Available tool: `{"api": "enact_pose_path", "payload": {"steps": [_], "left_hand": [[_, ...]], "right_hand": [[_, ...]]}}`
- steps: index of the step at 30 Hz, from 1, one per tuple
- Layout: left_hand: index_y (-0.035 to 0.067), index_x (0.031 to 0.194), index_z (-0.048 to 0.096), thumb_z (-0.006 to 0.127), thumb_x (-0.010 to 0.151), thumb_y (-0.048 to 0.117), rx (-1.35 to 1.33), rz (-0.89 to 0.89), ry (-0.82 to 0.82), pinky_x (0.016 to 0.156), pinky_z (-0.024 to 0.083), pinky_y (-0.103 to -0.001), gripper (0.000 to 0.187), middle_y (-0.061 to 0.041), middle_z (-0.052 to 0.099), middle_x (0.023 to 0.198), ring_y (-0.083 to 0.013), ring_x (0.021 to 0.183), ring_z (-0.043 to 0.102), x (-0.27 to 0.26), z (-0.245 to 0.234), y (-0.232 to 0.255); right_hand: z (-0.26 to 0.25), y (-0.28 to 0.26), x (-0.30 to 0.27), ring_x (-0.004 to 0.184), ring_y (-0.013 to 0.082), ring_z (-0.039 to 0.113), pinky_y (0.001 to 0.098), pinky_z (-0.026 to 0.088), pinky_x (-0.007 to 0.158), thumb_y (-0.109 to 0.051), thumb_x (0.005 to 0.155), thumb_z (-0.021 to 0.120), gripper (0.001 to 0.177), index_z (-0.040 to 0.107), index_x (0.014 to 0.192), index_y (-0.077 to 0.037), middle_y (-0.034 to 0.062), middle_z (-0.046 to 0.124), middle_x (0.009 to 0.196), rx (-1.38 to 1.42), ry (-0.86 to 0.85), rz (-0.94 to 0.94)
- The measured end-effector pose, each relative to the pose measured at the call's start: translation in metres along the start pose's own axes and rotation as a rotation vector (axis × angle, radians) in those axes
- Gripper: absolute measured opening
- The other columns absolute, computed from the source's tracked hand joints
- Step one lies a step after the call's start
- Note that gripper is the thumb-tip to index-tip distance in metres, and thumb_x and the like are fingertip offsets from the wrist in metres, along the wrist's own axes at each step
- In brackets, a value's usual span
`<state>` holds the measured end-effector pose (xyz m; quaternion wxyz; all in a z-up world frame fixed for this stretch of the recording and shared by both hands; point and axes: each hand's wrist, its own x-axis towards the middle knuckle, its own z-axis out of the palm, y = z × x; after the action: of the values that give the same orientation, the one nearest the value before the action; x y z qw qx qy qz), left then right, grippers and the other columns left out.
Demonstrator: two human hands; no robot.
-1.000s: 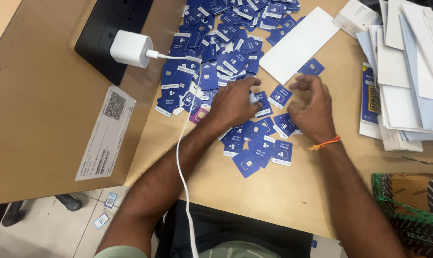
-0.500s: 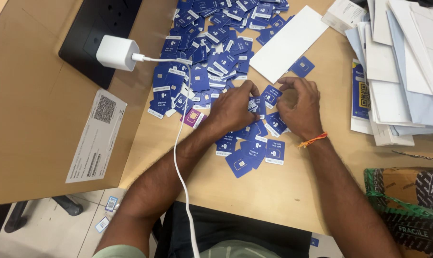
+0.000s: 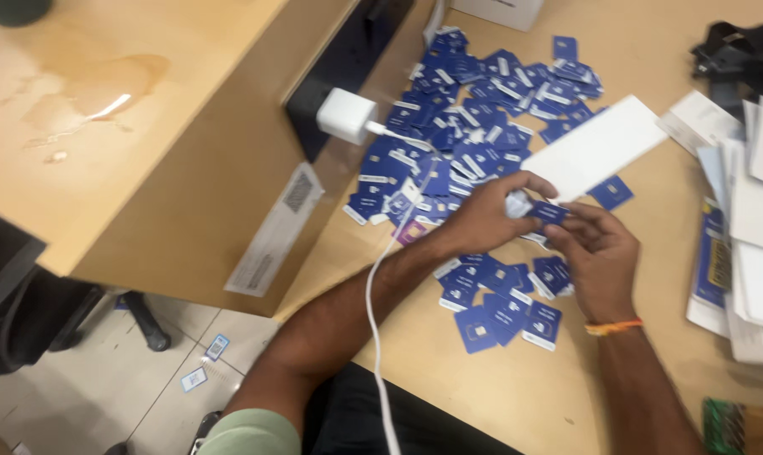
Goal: The person picks up and organizes blue SIM cards from a large pile on a desk, stacking them together by hand and placing them into a cardboard box.
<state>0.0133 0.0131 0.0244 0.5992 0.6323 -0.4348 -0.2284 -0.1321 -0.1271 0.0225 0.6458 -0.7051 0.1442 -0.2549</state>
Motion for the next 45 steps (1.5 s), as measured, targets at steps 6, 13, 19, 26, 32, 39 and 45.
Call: {"api": "enact_pose_path", "payload": {"steps": [6, 13, 19, 26, 32, 39, 45], "left_hand": [[0.006, 0.127, 0.066, 0.073, 0.093, 0.006, -0.372, -0.002, -0.009, 0.089, 0.06, -0.03, 0.035, -0.008, 0.07, 0.112, -0.0143, 0.103, 0.069, 0.001, 0.022, -0.026], [0.001, 0.129, 0.062, 0.066, 0.096, 0.008, -0.603, -0.118, -0.007, 0.066, 0.055, -0.025, 0.034, -0.007, 0.071, 0.098, -0.0108, 0.082, 0.067, -0.008, 0.031, -0.017], [-0.002, 0.127, 0.062, 0.075, 0.091, 0.015, -0.66, -0.196, 0.092, 0.067, 0.058, -0.025, 0.041, -0.004, 0.069, 0.096, -0.0096, 0.078, 0.068, -0.003, 0.025, -0.012], [-0.004, 0.142, 0.043, 0.076, 0.082, 0.01, -0.721, -0.247, -0.058, 0.06, 0.054, -0.026, 0.07, -0.01, 0.067, 0.095, -0.0121, 0.072, 0.064, 0.003, 0.03, -0.031], [-0.004, 0.15, 0.032, 0.071, 0.081, 0.005, -0.817, -0.236, -0.256, 0.068, 0.058, -0.029, 0.08, -0.012, 0.066, 0.098, -0.0138, 0.078, 0.067, -0.001, 0.03, -0.024], [0.012, 0.119, 0.067, 0.072, 0.083, 0.012, -0.264, -0.117, 0.071, 0.055, 0.049, -0.03, 0.037, -0.007, 0.068, 0.096, -0.0109, 0.065, 0.06, 0.007, 0.005, -0.009], [0.018, 0.118, 0.07, 0.077, 0.081, 0.02, 0.484, -0.193, 0.208, 0.086, 0.055, -0.041, 0.038, -0.01, 0.071, 0.108, -0.0265, 0.098, 0.072, -0.04, -0.056, 0.049]], "right_hand": [[0.021, -0.005, -0.013, 0.093, 0.0164, 0.072, 0.0268, 0.061, 0.081, 0.01, 0.094, 0.064, 0.032, 0.061, 0.127, 0.012, 0.0143, 0.072, 0.108, -0.023, 0.024, 0.032], [0.036, -0.017, -0.023, 0.106, 0.0159, 0.065, 0.0246, 0.058, 0.084, 0.01, 0.09, 0.069, 0.036, 0.07, 0.125, 0.001, 0.01, 0.054, 0.132, -0.323, 0.096, -0.196], [0.041, -0.032, -0.027, 0.13, 0.0261, 0.054, 0.0405, 0.05, 0.104, -0.008, 0.082, 0.09, 0.072, 0.056, 0.145, -0.002, 0.0174, 0.051, 0.14, -0.76, 0.159, -0.385], [0.046, -0.048, -0.024, 0.136, 0.0373, 0.048, 0.0472, 0.048, 0.104, -0.022, 0.053, 0.093, 0.136, 0.012, 0.159, 0.002, 0.027, 0.044, 0.149, -0.773, -0.098, -0.583], [0.042, -0.036, -0.026, 0.119, 0.0275, 0.068, 0.0367, 0.059, 0.094, -0.016, 0.07, 0.09, 0.127, 0.009, 0.166, -0.002, 0.017, 0.064, 0.142, -0.638, -0.058, -0.281], [0.026, -0.049, -0.034, 0.134, 0.0335, 0.056, 0.0446, 0.047, 0.109, -0.017, 0.072, 0.09, 0.092, 0.039, 0.146, 0.004, 0.0239, 0.058, 0.141, -0.718, -0.034, -0.487], [0.02, -0.051, -0.034, 0.113, 0.027, 0.07, 0.0384, 0.055, 0.096, -0.013, 0.086, 0.082, 0.036, 0.073, 0.119, -0.003, 0.012, 0.073, 0.121, -0.722, 0.004, -0.238]]}}
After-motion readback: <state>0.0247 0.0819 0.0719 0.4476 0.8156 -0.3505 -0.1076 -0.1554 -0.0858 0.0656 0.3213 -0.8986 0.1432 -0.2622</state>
